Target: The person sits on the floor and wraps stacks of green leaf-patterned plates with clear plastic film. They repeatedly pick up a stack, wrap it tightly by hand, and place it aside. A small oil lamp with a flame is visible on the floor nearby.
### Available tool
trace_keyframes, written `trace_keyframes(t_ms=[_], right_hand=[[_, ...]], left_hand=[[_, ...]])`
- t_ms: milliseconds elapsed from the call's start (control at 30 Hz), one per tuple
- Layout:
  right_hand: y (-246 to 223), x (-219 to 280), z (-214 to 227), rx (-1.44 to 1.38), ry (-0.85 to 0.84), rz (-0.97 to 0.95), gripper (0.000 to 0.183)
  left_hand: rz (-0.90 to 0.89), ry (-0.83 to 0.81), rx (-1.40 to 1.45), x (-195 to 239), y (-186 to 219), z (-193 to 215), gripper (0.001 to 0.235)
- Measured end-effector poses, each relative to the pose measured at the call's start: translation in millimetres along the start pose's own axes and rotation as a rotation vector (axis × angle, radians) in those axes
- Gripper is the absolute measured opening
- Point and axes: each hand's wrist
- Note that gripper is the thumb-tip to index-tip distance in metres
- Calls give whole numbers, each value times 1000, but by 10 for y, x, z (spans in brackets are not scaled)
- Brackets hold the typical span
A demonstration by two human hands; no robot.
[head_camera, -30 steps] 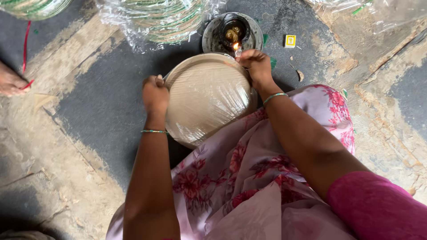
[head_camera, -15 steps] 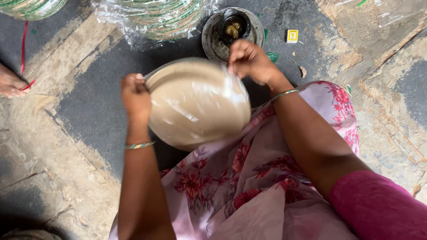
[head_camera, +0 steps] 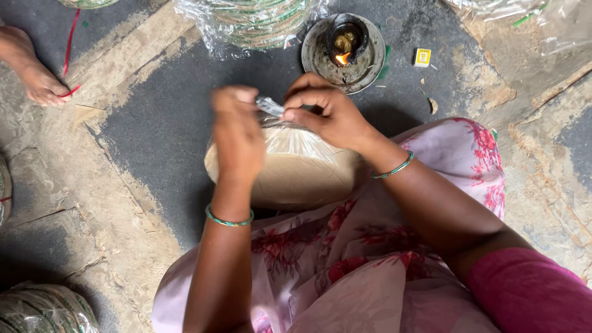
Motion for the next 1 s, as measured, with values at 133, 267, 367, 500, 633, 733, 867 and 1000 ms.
trace_keyframes(t_ms=[133, 267, 367, 500, 633, 733, 867, 1000], right_hand=[[809, 120, 88, -58, 114, -165, 10], [1749, 387, 42, -327, 352, -806, 14], [2207, 423, 37, -380, 475, -908, 13], [2348, 449, -1, -366, 428, -1004, 10], [2131, 480, 122, -550, 154, -686, 13], [1634, 411, 300, -675, -170, -385, 21], [816, 324, 340, -463, -342, -232, 39], [283, 171, 385, 3, -164, 24, 44]], left_hand=[[648, 52, -93, -11, -1013, 249, 76], [1058, -270, 558, 494, -1501, 215, 98], [777, -361, 367, 483, -1604, 106, 94], [803, -236, 391, 460, -1704, 35, 78], [810, -64, 369, 432, -1599, 214, 70], [439, -56, 615, 297, -1147, 516, 81], [-57, -38, 284, 347, -285, 1041, 92], [-332, 41, -815, 719, 182, 1524, 76]])
Point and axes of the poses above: each hand's wrist, its own x-axis away from the middle knuckle, its own z-axis out of the back of the hand, y = z × x, and after that the axes turned 15 degrees about x, right-handed
